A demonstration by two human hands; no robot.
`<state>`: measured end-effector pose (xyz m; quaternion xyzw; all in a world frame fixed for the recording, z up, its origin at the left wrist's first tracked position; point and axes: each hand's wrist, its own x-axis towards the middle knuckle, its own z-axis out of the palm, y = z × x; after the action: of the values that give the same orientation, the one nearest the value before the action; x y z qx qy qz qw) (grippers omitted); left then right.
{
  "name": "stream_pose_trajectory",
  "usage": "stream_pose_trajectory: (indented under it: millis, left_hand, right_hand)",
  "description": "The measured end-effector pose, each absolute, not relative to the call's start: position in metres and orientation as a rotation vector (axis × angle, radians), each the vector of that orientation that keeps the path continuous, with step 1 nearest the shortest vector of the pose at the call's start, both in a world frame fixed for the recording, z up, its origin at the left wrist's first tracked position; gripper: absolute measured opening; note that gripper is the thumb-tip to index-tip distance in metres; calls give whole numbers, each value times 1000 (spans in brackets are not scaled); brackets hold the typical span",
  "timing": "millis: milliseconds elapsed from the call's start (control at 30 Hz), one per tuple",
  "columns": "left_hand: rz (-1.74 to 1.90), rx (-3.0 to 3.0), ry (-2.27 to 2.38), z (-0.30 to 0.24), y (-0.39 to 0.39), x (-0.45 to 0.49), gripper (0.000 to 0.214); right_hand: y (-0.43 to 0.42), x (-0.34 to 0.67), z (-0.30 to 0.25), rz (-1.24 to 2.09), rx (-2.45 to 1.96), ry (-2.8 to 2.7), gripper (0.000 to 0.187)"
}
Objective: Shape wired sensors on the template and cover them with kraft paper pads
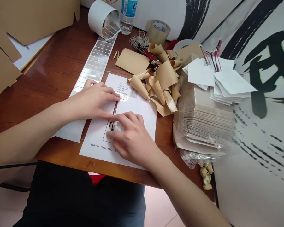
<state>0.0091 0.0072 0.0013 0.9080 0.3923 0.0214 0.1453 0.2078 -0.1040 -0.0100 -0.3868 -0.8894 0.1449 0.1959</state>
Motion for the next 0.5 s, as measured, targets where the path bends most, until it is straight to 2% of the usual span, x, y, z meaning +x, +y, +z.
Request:
stream_pose_trajectory:
  millis: [500]
  left_hand:
    - [63,2624,1118,1,6,9,53]
  right_hand:
    - [-108,205,-7,256,-969,-2598,24]
